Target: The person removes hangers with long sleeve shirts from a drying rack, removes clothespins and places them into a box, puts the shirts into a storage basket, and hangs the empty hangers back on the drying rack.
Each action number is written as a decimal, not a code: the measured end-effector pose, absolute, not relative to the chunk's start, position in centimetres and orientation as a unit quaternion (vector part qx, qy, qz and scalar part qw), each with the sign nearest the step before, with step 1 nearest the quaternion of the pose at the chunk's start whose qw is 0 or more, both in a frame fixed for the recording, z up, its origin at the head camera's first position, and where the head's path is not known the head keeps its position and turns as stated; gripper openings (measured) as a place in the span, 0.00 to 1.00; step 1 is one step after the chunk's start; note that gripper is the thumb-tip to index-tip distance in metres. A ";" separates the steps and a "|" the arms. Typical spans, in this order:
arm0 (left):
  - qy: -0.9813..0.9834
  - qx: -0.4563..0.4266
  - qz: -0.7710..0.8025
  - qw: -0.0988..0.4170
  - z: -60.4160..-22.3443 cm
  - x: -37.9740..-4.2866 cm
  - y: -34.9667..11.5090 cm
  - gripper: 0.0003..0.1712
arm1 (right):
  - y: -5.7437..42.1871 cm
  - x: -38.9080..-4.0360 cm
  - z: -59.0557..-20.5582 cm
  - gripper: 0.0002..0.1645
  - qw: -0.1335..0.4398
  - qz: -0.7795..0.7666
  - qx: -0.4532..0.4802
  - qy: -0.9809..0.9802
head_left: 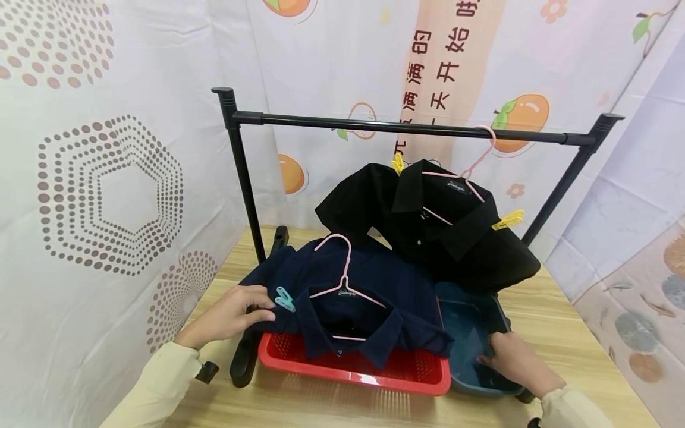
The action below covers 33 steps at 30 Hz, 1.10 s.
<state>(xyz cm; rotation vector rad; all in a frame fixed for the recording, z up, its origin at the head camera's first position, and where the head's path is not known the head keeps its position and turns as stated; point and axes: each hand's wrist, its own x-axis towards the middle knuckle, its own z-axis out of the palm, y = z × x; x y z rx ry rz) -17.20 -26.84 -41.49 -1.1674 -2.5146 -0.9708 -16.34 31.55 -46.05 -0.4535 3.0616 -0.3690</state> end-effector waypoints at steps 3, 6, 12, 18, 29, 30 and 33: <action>-0.852 -0.395 -0.330 0.102 -41.5 -17.2 -26.9 0.07 | 31.5 -16.4 -46.1 0.20 0.022 -0.125 -0.136 0.983; -0.851 -0.396 -0.330 0.103 -41.6 -17.2 -26.9 0.07 | 31.5 -16.4 -46.2 0.19 0.032 -0.129 -0.135 0.982; -0.846 -0.404 -0.330 0.111 -41.7 -17.2 -26.8 0.07 | 31.7 -16.4 -46.5 0.19 0.029 -0.131 -0.144 0.980; -0.844 -0.409 -0.327 0.115 -41.4 -17.3 -26.9 0.06 | 31.2 -17.5 -45.2 0.14 0.025 -0.127 -0.150 0.980; -0.835 -0.430 -0.318 0.128 -41.2 -17.3 -26.6 0.10 | 27.8 -17.5 -41.0 0.08 -0.017 -0.178 -0.186 0.966; -0.835 -0.430 -0.317 0.127 -41.2 -17.3 -26.6 0.10 | 27.4 -17.5 -40.7 0.08 -0.020 -0.180 -0.189 0.965; -0.838 -0.425 -0.318 0.125 -41.2 -17.3 -26.7 0.09 | 26.5 -17.5 -40.1 0.06 -0.029 -0.193 -0.198 0.960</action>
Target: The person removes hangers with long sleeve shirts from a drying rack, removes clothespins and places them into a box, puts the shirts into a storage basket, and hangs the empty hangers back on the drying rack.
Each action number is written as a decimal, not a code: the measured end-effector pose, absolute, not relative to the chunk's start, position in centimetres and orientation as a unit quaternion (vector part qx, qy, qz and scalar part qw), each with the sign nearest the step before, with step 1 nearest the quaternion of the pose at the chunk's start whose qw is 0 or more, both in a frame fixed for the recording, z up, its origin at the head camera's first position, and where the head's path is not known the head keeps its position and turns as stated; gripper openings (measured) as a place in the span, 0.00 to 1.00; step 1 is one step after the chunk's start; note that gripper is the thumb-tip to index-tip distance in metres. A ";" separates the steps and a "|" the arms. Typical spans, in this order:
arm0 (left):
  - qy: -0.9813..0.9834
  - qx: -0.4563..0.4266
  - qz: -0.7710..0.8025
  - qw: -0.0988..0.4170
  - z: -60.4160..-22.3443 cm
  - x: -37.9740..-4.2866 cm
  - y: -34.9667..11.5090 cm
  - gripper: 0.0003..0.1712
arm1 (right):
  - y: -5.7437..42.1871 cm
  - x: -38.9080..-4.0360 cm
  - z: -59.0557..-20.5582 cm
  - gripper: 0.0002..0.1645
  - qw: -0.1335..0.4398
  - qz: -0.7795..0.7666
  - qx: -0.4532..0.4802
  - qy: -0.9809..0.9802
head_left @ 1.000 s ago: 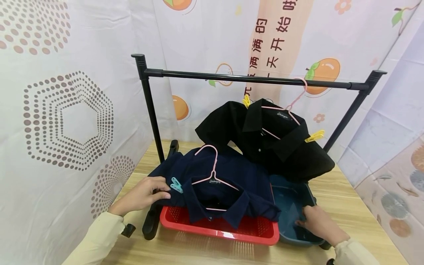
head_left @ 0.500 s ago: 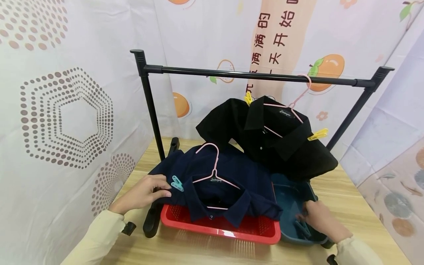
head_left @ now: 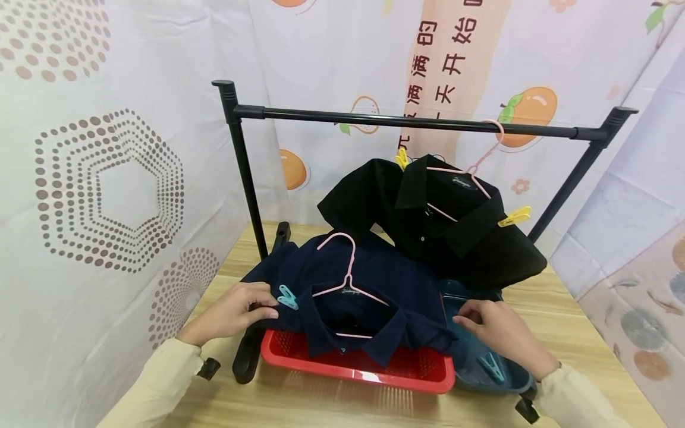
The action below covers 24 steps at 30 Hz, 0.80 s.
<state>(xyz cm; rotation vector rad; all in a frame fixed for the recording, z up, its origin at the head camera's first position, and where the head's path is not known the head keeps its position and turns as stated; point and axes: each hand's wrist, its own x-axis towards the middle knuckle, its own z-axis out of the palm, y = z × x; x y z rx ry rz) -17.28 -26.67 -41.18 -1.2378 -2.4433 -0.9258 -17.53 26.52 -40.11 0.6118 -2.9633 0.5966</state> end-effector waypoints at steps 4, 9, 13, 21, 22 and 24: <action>-0.844 -0.418 -0.316 0.117 -41.1 -17.4 -26.5 0.07 | 25.7 -17.3 -39.2 0.04 0.047 0.224 0.205 -0.952; -0.845 -0.417 -0.311 0.121 -41.2 -17.4 -26.6 0.07 | 24.4 -17.2 -38.3 0.04 0.078 0.249 0.226 -0.939; -0.845 -0.415 -0.312 0.126 -41.2 -17.4 -26.7 0.08 | 23.0 -17.2 -37.9 0.05 0.088 0.267 0.253 -0.926; -0.846 -0.411 -0.319 0.118 -41.2 -17.2 -26.6 0.06 | 20.7 -17.5 -37.5 0.06 0.099 0.302 0.281 -0.906; -0.846 -0.411 -0.319 0.117 -41.2 -17.2 -26.6 0.06 | 20.4 -17.5 -37.4 0.06 0.101 0.305 0.284 -0.903; -0.846 -0.411 -0.319 0.117 -41.2 -17.2 -26.5 0.06 | 20.0 -17.5 -37.2 0.06 0.101 0.309 0.290 -0.900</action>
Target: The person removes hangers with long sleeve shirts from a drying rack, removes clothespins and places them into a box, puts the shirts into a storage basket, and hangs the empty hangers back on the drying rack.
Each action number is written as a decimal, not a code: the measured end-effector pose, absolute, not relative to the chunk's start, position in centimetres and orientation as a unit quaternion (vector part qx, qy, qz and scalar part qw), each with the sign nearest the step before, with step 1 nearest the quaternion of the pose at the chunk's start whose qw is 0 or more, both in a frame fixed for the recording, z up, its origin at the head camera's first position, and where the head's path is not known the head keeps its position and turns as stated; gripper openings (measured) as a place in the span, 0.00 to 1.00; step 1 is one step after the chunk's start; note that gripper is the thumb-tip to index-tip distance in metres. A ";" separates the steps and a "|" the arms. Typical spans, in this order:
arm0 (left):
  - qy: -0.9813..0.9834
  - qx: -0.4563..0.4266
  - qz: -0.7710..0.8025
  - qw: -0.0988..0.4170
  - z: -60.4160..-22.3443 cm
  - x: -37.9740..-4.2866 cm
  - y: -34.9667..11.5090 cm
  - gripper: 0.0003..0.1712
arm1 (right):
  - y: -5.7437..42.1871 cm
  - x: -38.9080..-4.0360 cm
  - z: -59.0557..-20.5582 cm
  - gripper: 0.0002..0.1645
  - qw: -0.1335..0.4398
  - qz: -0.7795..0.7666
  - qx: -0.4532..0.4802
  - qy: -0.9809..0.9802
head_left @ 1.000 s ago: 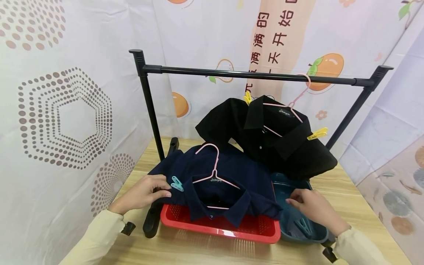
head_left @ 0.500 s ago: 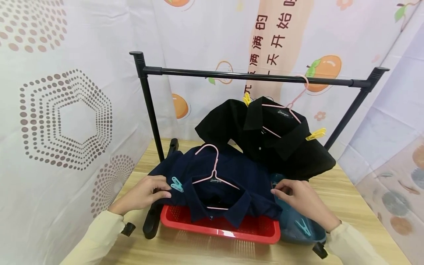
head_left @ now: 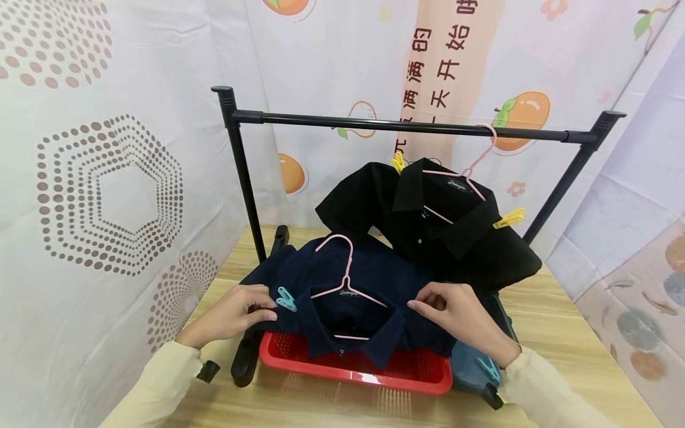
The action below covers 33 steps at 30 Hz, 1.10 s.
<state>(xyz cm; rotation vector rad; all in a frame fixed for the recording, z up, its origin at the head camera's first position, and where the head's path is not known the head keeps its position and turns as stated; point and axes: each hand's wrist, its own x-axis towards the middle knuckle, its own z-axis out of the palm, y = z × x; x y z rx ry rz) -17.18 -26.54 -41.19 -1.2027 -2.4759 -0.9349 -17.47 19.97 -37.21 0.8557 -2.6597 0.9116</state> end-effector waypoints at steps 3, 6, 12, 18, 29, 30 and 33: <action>-0.844 -0.415 -0.318 0.120 -41.2 -17.1 -26.5 0.06 | 19.2 -17.4 -37.0 0.05 0.101 0.313 0.298 -0.896; -0.840 -0.421 -0.318 0.123 -41.2 -17.1 -26.5 0.08 | 18.4 -17.5 -36.8 0.04 0.096 0.316 0.308 -0.892; -0.839 -0.424 -0.315 0.128 -41.3 -17.1 -26.5 0.08 | 17.1 -17.5 -36.3 0.03 0.106 0.323 0.321 -0.884; -0.842 -0.418 -0.317 0.124 -41.2 -17.1 -26.5 0.07 | 16.0 -17.3 -35.5 0.07 0.140 0.335 0.341 -0.867; -0.843 -0.423 -0.311 0.117 -41.0 -17.4 -26.5 0.05 | 12.2 -17.7 -35.5 0.04 0.156 0.350 0.412 -0.827; -0.843 -0.424 -0.311 0.116 -41.0 -17.4 -26.5 0.05 | 11.7 -17.7 -35.4 0.03 0.153 0.349 0.418 -0.825; -0.843 -0.427 -0.309 0.112 -41.0 -17.5 -26.4 0.04 | 10.5 -17.8 -35.2 0.02 0.144 0.343 0.434 -0.821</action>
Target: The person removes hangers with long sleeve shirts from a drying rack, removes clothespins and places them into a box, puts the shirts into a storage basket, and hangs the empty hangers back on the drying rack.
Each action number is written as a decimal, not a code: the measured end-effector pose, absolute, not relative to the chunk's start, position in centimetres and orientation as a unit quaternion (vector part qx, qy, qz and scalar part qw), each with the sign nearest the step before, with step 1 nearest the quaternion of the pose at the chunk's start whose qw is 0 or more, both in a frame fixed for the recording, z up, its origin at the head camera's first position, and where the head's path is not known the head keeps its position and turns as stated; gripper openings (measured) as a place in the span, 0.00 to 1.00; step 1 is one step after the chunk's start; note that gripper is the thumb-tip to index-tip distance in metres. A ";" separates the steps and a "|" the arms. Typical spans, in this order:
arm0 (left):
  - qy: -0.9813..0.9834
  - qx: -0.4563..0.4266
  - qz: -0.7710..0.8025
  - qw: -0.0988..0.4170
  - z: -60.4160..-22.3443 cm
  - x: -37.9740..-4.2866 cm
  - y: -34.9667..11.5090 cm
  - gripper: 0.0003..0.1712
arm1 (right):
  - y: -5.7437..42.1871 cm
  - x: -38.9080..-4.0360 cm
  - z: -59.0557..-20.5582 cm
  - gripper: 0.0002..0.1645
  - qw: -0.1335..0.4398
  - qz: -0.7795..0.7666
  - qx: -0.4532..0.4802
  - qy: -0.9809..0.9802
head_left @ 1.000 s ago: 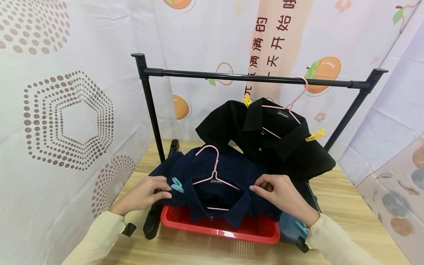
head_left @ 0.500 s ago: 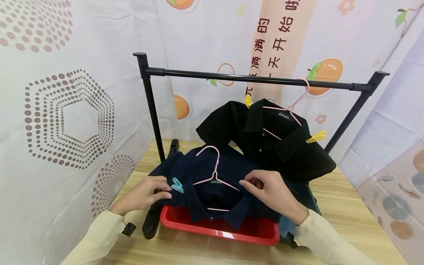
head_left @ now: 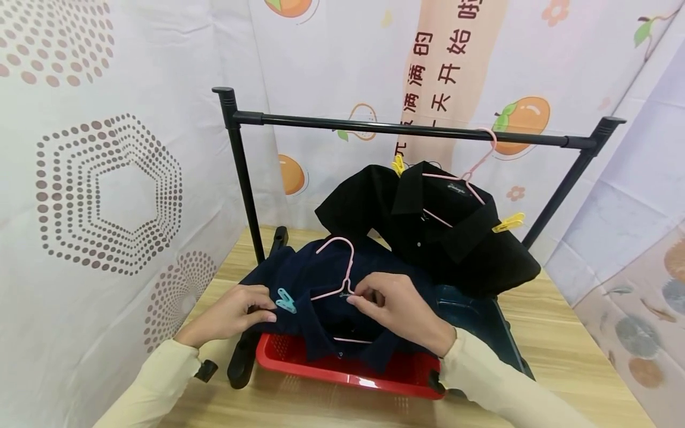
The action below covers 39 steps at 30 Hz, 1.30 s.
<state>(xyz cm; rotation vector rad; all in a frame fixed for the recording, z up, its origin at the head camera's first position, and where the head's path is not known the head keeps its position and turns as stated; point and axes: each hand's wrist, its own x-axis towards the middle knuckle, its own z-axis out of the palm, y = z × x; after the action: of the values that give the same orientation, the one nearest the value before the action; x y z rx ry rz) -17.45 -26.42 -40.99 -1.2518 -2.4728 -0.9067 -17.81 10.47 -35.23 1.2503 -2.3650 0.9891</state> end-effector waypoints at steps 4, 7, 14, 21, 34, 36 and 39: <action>-0.842 -0.427 -0.309 0.115 -41.0 -17.4 -26.3 0.04 | 8.9 -17.9 -34.9 0.04 0.124 0.342 0.447 -0.817; -0.841 -0.428 -0.308 0.122 -40.9 -17.4 -26.2 0.06 | 7.8 -18.0 -34.6 0.06 0.101 0.341 0.446 -0.821; -0.841 -0.431 -0.303 0.124 -40.7 -17.6 -26.2 0.06 | 5.1 -18.6 -34.1 0.13 0.073 0.322 0.449 -0.830; -0.842 -0.433 -0.298 0.123 -40.4 -17.6 -26.1 0.05 | 2.3 -18.5 -33.9 0.16 0.102 0.309 0.445 -0.834; -0.839 -0.441 -0.297 0.116 -39.9 -17.8 -25.8 0.08 | -0.7 -18.5 -33.7 0.16 0.075 0.246 0.482 -0.838; -0.842 -0.435 -0.294 0.120 -39.8 -17.8 -25.7 0.09 | -1.0 -18.4 -33.7 0.17 0.077 0.248 0.475 -0.841; -0.844 -0.433 -0.291 0.122 -39.9 -17.7 -25.6 0.09 | -1.4 -18.2 -33.7 0.21 0.068 0.248 0.462 -0.849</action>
<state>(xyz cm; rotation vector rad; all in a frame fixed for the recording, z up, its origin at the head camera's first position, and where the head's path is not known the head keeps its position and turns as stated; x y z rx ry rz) -17.67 -25.63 -39.87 -1.2640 -2.4640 -0.8493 -18.25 -1.42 -33.73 1.3915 -2.5570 0.7457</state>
